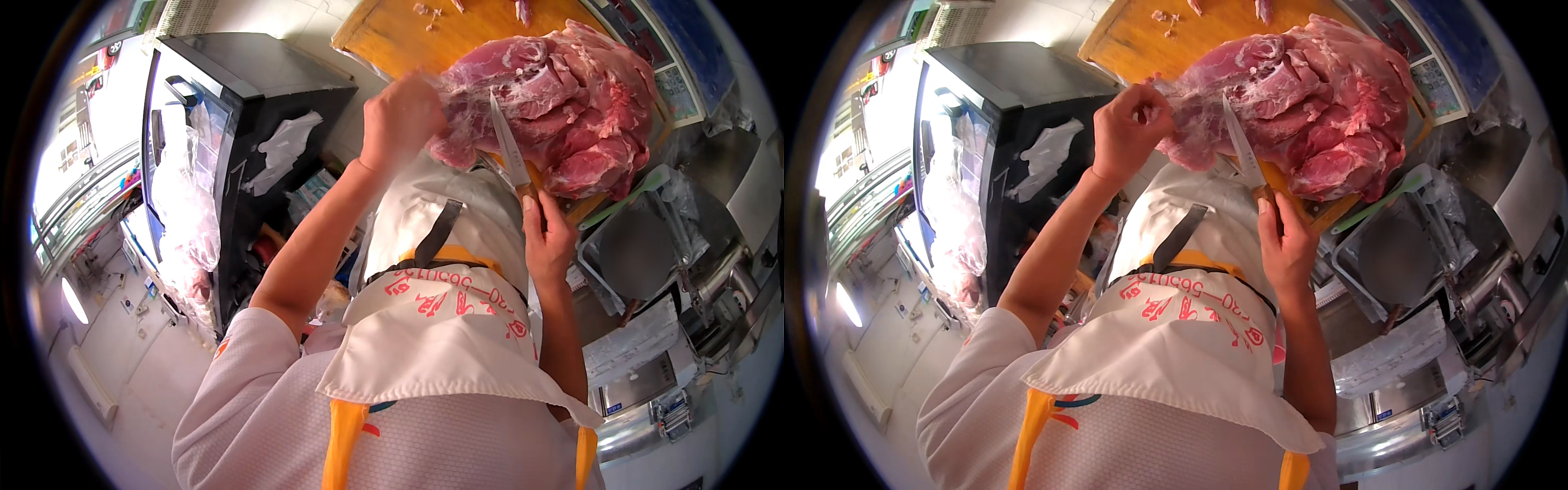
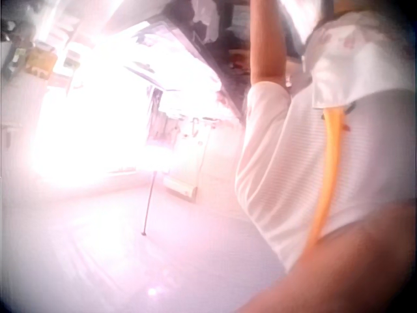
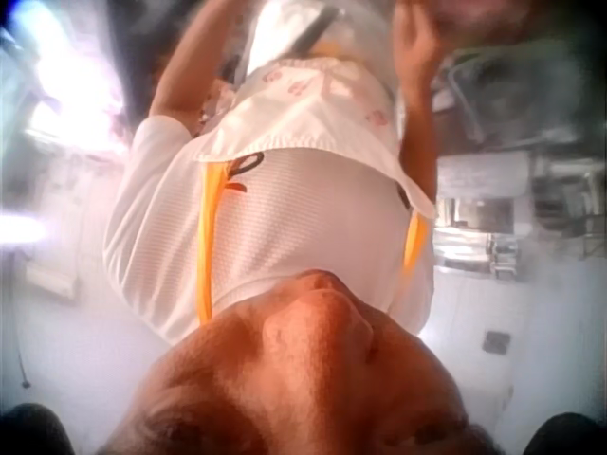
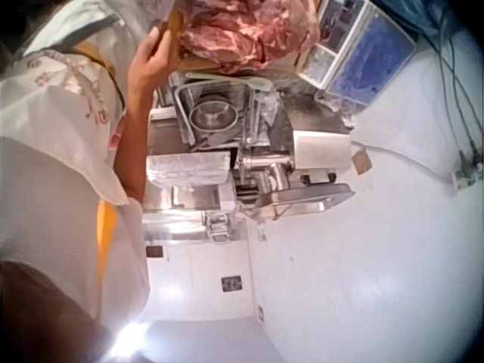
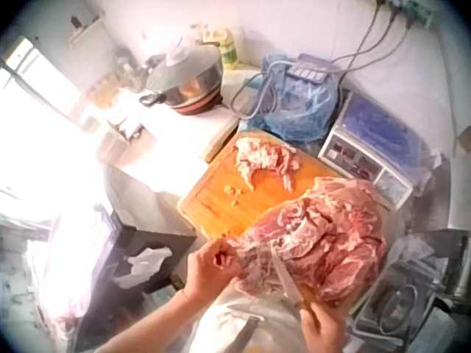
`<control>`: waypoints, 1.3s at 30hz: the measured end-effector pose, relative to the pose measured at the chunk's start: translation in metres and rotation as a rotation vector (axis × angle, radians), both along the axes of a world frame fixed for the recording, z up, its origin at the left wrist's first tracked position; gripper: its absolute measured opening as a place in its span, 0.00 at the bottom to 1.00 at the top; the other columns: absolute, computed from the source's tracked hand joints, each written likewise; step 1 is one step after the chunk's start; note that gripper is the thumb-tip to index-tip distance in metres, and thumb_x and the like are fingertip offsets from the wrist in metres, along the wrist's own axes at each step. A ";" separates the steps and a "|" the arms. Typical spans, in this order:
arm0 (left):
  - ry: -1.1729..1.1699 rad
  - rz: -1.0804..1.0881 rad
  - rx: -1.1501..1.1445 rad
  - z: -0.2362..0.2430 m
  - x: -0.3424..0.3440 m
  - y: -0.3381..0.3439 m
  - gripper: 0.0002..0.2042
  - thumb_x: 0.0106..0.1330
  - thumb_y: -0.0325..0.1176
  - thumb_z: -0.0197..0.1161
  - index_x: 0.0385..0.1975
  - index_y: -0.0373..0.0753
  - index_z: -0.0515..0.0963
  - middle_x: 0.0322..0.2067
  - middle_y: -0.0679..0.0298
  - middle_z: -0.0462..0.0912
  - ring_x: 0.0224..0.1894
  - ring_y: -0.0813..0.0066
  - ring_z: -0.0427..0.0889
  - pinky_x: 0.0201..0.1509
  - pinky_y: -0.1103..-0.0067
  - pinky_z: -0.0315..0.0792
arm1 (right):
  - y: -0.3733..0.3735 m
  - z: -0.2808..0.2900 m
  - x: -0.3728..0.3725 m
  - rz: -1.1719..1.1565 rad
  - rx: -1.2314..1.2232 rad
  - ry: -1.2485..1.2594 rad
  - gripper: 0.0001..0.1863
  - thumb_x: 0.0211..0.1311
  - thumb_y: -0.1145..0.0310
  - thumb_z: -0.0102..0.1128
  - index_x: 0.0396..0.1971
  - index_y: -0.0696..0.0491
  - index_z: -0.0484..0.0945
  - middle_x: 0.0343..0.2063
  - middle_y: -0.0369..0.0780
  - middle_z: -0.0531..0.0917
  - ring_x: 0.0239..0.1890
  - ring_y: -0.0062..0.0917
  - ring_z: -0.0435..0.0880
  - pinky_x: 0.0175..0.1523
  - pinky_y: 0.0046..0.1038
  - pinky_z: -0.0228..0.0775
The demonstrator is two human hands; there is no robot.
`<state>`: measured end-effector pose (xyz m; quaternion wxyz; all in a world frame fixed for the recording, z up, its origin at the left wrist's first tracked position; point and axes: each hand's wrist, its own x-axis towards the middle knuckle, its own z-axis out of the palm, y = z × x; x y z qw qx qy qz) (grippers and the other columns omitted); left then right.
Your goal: The person uses a knife to trim and cut a large piece of raw meat on a wooden cutting board. They separate smaller pieces of fat and meat, placing them aside on the board while continuing to process the main cut.
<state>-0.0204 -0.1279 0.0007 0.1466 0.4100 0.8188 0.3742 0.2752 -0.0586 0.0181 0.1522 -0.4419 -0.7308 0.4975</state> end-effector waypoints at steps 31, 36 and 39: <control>-0.287 -0.351 -0.360 0.031 -0.054 0.033 0.15 0.66 0.41 0.81 0.36 0.35 0.87 0.29 0.69 0.88 0.32 0.83 0.81 0.41 0.79 0.76 | -0.028 -0.001 -0.069 -0.220 -0.583 0.259 0.15 0.85 0.63 0.60 0.52 0.60 0.86 0.22 0.29 0.74 0.25 0.11 0.68 0.32 0.21 0.62; -0.167 -0.479 -0.270 0.028 -0.061 0.024 0.13 0.65 0.42 0.80 0.36 0.39 0.90 0.32 0.68 0.89 0.34 0.79 0.83 0.42 0.77 0.78 | -0.042 0.023 -0.057 -0.184 -0.729 0.170 0.16 0.86 0.61 0.59 0.48 0.60 0.86 0.20 0.29 0.74 0.23 0.10 0.68 0.30 0.22 0.62; -0.207 -0.429 -0.341 0.034 -0.059 0.018 0.10 0.65 0.41 0.79 0.36 0.42 0.91 0.35 0.68 0.91 0.36 0.73 0.86 0.44 0.74 0.80 | -0.046 0.028 -0.068 -0.213 -0.636 0.178 0.16 0.85 0.61 0.59 0.46 0.59 0.86 0.18 0.31 0.75 0.22 0.12 0.70 0.29 0.24 0.64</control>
